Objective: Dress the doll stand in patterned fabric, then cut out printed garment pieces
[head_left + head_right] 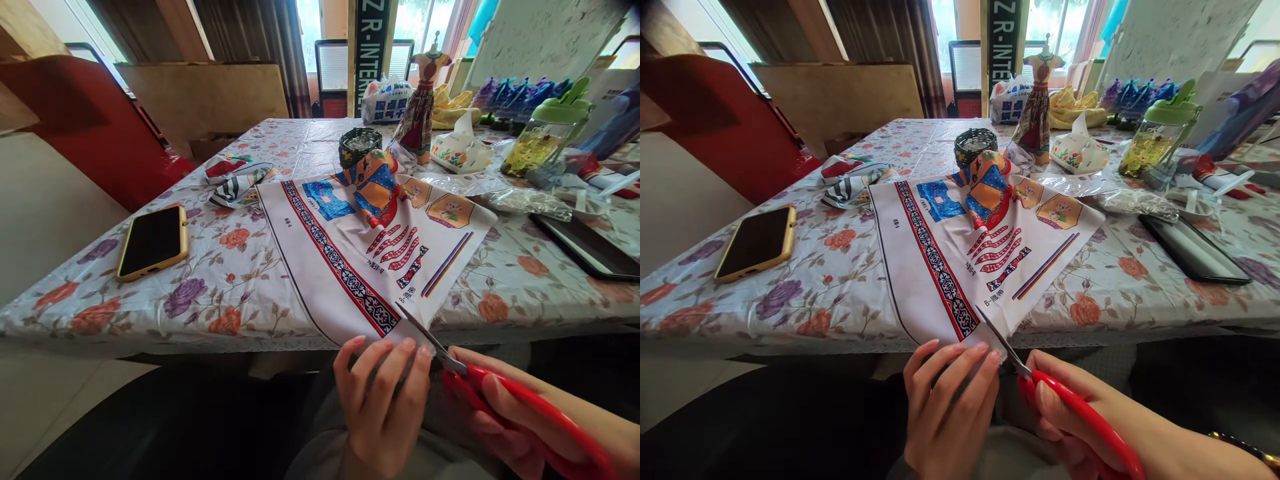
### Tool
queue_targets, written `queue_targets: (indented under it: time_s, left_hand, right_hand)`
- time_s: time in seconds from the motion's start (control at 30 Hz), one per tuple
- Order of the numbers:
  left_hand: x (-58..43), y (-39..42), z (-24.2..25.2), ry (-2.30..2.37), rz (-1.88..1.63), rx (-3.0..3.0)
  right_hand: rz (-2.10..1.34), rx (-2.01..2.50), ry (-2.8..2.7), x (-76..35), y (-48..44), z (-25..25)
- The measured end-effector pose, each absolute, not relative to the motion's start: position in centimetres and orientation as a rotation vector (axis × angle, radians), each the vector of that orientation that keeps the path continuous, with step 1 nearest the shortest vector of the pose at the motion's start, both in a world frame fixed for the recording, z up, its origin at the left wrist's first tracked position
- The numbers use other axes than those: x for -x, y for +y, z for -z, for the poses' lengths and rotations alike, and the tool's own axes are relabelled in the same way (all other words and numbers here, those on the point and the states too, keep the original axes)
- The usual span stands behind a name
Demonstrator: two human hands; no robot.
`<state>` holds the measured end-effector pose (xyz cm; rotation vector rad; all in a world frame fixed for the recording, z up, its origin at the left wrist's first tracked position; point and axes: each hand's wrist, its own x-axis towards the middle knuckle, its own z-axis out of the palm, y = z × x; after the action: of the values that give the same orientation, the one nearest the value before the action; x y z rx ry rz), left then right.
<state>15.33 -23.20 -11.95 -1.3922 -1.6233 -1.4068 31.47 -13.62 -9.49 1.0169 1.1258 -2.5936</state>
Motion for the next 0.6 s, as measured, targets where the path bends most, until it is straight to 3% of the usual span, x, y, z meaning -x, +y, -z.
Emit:
queue_targets:
  time_s: [0.27,0.6]
  left_hand:
    - [-15.4,-23.3,12.1,-1.632,1.408,1.400]
    - [-15.3,-23.4,12.0,-1.634,1.402,1.415]
  right_hand:
    - [2.425,-0.964,1.401,-29.6,-14.2,7.9]
    - [2.450,-0.958,1.544,-28.9,-14.1,7.8]
